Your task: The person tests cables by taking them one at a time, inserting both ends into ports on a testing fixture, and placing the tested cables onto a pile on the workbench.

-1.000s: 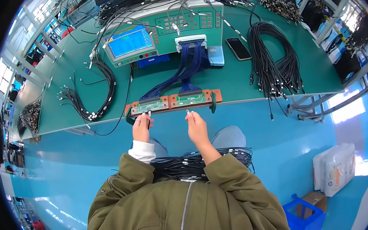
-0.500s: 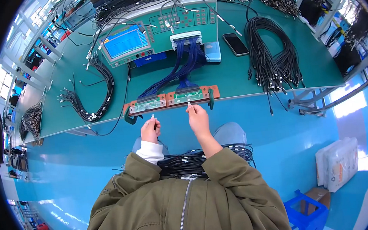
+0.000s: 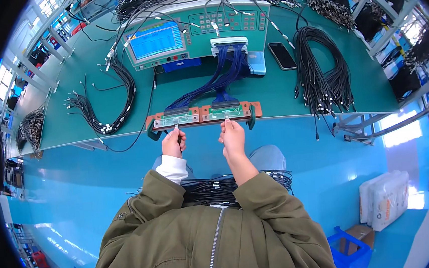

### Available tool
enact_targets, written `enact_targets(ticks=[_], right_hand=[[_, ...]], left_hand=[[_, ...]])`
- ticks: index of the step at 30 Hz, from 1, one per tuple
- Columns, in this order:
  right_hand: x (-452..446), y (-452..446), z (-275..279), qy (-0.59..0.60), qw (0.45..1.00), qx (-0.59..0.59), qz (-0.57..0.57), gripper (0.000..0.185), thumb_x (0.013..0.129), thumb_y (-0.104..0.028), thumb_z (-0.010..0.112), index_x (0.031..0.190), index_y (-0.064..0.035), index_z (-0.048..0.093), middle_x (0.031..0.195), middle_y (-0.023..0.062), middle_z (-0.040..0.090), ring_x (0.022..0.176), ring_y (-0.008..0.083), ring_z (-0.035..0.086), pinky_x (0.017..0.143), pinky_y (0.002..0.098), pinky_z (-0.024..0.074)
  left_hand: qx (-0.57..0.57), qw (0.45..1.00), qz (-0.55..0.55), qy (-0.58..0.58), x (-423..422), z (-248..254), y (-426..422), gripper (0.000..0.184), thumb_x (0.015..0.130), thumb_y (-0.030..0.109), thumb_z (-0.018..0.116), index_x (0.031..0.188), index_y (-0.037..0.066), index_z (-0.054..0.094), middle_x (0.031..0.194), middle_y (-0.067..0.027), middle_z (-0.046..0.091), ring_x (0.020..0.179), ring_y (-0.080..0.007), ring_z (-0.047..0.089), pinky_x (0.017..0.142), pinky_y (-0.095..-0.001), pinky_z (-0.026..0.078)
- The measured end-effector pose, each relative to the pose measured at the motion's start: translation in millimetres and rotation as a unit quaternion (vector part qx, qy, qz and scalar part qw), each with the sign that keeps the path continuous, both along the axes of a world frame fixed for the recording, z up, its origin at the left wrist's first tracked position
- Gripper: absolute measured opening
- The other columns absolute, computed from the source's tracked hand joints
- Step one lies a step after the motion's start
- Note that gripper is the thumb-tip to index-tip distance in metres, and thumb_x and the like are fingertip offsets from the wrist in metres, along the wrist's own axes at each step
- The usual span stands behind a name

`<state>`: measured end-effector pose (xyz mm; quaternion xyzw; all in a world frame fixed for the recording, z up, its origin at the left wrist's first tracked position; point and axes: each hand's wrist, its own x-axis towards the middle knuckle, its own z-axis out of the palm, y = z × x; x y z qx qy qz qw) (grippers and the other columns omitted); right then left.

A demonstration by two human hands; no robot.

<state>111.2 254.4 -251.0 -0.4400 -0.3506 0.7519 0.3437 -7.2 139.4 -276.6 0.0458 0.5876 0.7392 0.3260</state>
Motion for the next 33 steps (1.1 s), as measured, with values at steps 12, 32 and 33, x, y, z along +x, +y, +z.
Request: enact_targets(ticks=[12,32,33], right_hand=[[18.7,22.5,-5.2,-0.028,0.993,0.013,0.109,0.019,0.086,-0.016,0.046,0.079,-0.0002,0.055,0.066,0.0043,0.050,0.051,0.0084,0.041,0.046,0.0200,0.0355],[404.6,64.0,-40.1,-0.707,0.629,0.223,0.233,0.045,0.074,-0.027,0.058,0.114,-0.0089,0.049,0.096,0.0167,0.059,0.078,0.0304,0.056,0.073,0.0385,0.0447],[356.4,64.4,-16.3,-0.674,0.661,0.248,0.217,0.043,0.074,-0.025,0.057,0.113,-0.0076,0.049,0.099,0.0182,0.057,0.085,0.0311,0.055,0.076,0.0377,0.0437]], left_hand=[[-0.054,0.998,0.027,-0.022,-1.5,14.3,8.9,0.023,0.086,0.020,0.045,0.075,0.001,0.053,0.063,-0.0044,0.050,0.046,-0.0072,0.038,0.042,-0.0193,0.032],[-0.431,0.842,0.324,0.028,-119.4,-6.3,-247.3,0.050,0.072,0.036,0.061,0.113,0.011,0.045,0.123,-0.0174,0.035,0.111,-0.0326,0.036,0.089,-0.0419,0.034],[-0.169,0.925,0.305,-0.152,-120.1,0.7,-212.1,0.047,0.074,0.035,0.062,0.107,0.005,0.047,0.114,-0.0178,0.043,0.105,-0.0308,0.042,0.087,-0.0403,0.036]])
